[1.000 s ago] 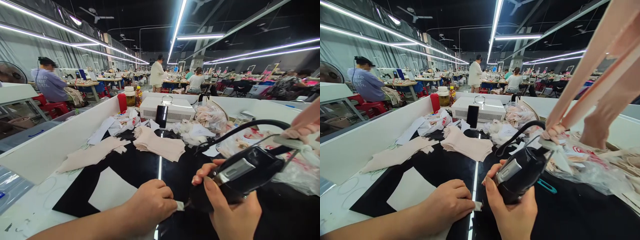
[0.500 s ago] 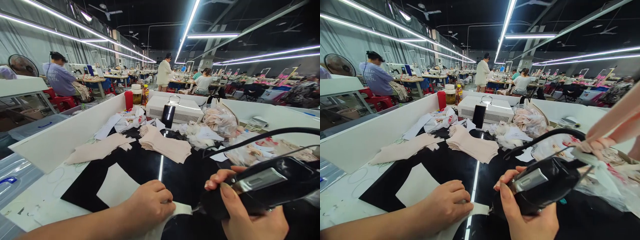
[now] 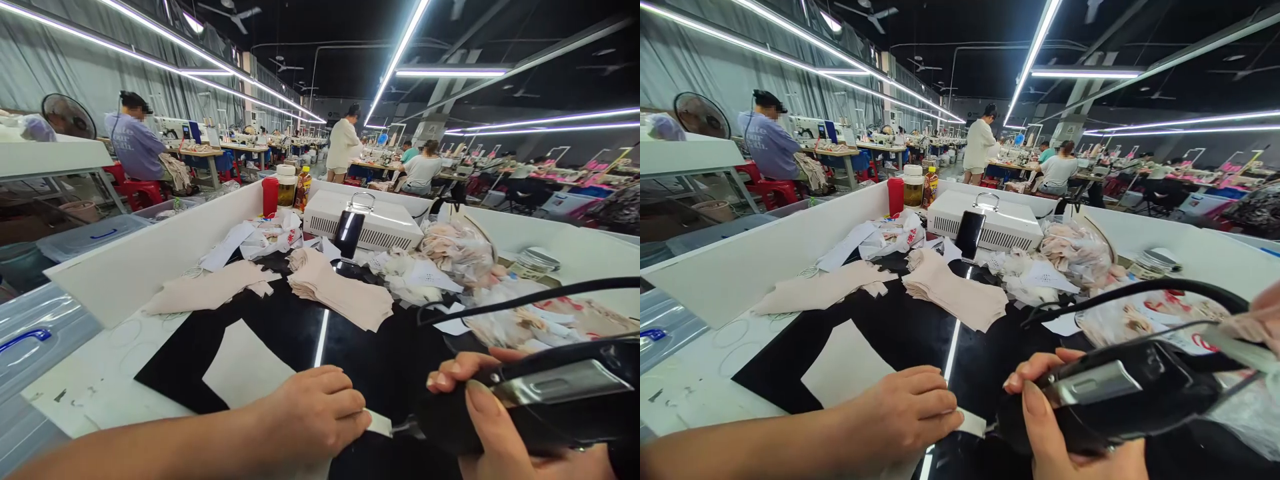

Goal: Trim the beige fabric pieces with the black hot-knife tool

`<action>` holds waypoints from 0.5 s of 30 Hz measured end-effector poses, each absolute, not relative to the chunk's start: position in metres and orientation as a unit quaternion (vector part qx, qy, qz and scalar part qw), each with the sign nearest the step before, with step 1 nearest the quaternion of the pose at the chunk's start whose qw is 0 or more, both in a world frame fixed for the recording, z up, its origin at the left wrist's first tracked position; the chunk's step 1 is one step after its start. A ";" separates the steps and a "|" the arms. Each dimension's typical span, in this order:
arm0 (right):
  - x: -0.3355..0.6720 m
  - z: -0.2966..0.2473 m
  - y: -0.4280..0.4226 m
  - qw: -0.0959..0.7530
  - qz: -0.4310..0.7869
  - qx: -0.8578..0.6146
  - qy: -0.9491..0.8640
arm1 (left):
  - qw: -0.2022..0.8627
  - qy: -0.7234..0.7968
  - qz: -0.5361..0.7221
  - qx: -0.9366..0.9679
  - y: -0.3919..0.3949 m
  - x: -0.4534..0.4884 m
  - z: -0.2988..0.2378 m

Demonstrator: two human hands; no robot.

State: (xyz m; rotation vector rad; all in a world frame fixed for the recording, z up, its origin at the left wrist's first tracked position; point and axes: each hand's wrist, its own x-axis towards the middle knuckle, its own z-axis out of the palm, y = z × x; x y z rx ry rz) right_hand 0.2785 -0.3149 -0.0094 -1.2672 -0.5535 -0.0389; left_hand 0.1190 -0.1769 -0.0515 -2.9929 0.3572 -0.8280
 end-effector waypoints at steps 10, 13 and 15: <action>0.283 -0.013 -0.314 0.791 -0.008 -0.551 -0.268 | -0.004 0.128 -0.222 -0.967 -0.178 0.120 -0.065; 0.283 -0.013 -0.314 0.797 0.003 -0.544 -0.261 | -0.022 0.114 -0.212 -0.970 -0.178 0.121 -0.067; 0.281 -0.011 -0.312 0.802 0.004 -0.543 -0.250 | -0.029 0.110 -0.213 -0.970 -0.179 0.121 -0.070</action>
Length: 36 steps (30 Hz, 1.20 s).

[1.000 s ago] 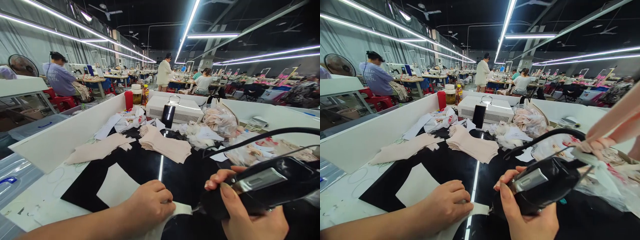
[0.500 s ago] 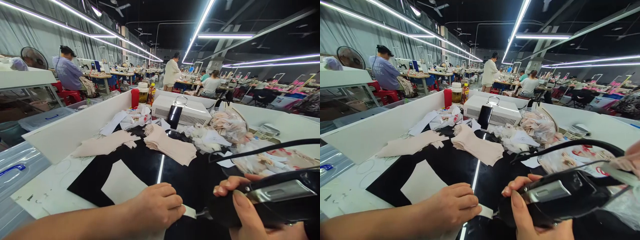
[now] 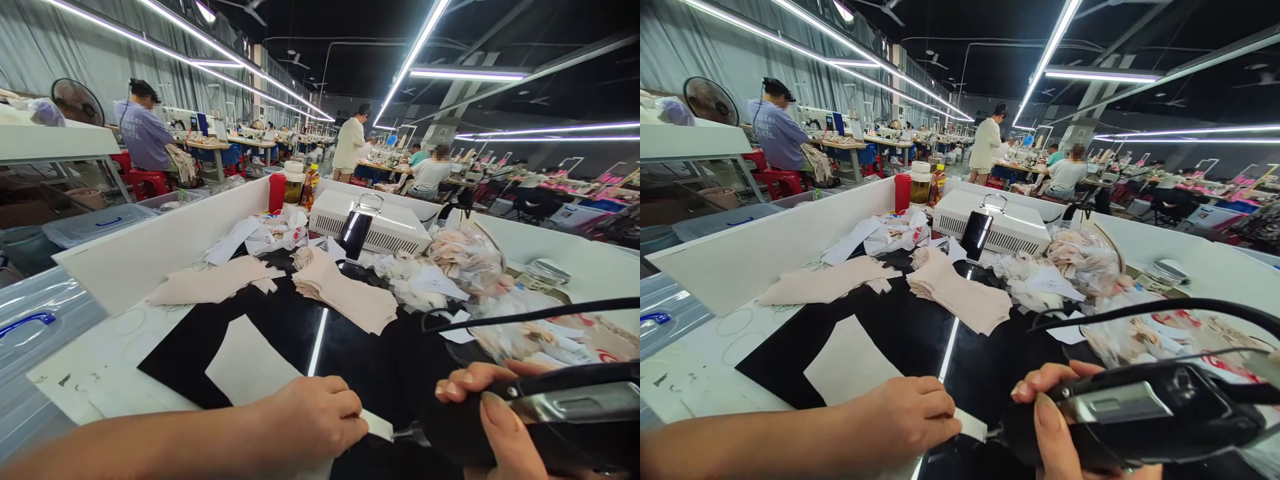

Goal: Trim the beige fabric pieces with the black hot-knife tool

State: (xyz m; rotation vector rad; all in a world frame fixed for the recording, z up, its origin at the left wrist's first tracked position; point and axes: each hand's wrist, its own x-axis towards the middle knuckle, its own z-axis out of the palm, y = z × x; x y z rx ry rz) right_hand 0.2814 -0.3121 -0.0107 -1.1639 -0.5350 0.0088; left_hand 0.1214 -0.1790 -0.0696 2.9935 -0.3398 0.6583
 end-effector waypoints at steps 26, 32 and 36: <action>0.271 0.012 -0.292 0.806 0.036 -0.549 -0.219 | -0.019 -0.122 0.261 0.957 -0.181 0.123 -0.072; 0.275 0.009 -0.294 0.798 0.033 -0.555 -0.233 | -0.018 -0.125 0.253 0.959 -0.180 0.122 -0.072; 0.275 0.002 -0.293 0.797 0.022 -0.556 -0.237 | -0.006 -0.127 0.260 0.957 -0.179 0.124 -0.076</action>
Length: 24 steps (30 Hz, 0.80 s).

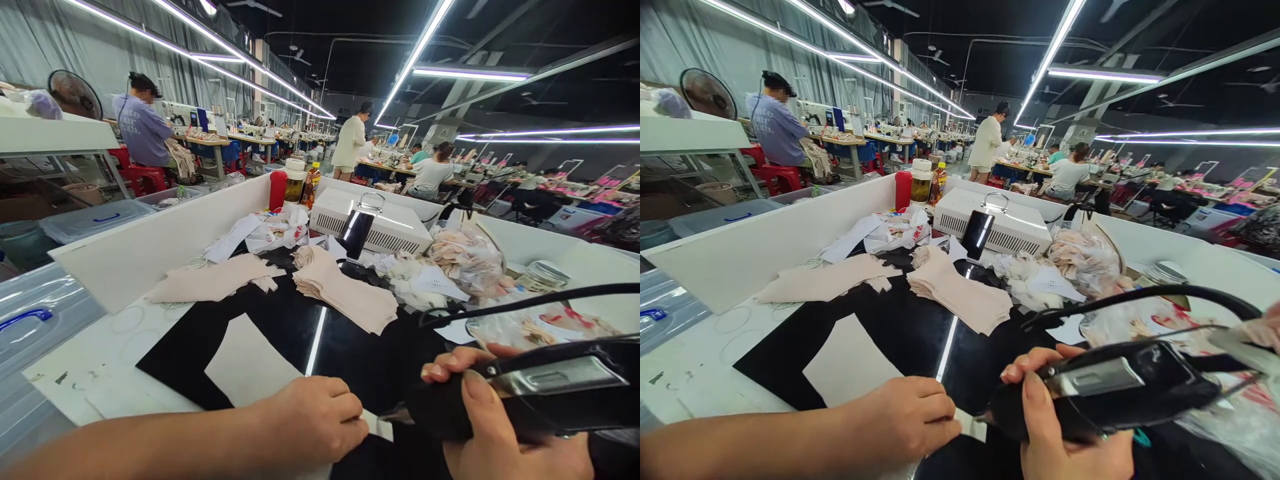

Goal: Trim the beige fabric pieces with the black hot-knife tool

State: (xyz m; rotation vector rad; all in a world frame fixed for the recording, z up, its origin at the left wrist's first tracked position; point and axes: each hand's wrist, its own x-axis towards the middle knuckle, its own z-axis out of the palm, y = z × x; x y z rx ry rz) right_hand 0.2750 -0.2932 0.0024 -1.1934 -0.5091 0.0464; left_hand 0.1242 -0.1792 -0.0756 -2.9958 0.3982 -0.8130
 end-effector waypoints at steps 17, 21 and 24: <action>0.264 0.000 -0.299 0.806 0.055 -0.524 -0.270 | -0.018 0.137 -0.249 -0.958 -0.177 0.123 -0.078; 0.267 -0.001 -0.301 0.794 0.076 -0.538 -0.273 | -0.007 0.135 -0.249 -0.959 -0.177 0.122 -0.077; 0.267 0.003 -0.301 0.801 0.057 -0.537 -0.259 | -0.008 0.133 -0.238 -0.962 -0.177 0.122 -0.076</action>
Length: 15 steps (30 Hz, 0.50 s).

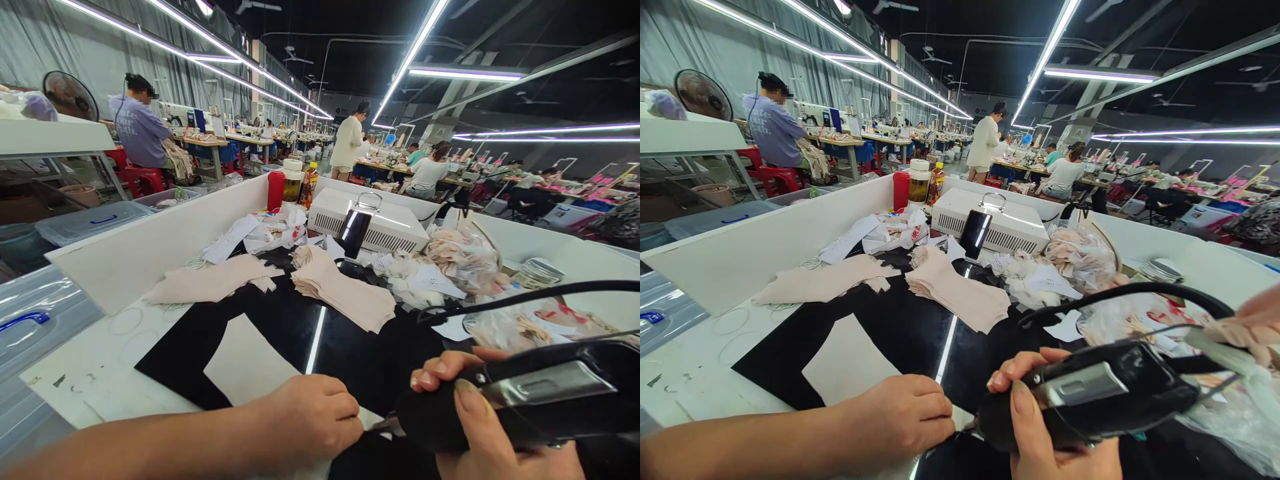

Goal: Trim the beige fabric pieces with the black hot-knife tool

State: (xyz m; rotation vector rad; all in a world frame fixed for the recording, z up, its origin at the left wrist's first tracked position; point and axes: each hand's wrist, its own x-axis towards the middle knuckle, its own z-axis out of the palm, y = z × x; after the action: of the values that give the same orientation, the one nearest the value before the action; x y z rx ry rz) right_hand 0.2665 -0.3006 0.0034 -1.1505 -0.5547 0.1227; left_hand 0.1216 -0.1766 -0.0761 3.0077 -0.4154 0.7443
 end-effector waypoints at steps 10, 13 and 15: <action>0.267 0.003 -0.301 0.807 -0.004 -0.546 -0.226 | 0.031 -0.131 0.237 0.962 -0.177 0.123 -0.073; 0.269 0.000 -0.304 0.796 0.014 -0.558 -0.235 | 0.032 -0.129 0.242 0.961 -0.177 0.122 -0.069; 0.270 -0.001 -0.306 0.793 0.012 -0.563 -0.232 | 0.035 -0.124 0.244 0.961 -0.178 0.119 -0.066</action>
State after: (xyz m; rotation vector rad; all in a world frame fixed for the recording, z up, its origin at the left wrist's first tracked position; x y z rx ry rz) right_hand 0.2704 -0.3060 -0.0009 -1.2101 -0.4993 0.0263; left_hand 0.1186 -0.1777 -0.0656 2.9545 -0.3811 0.7513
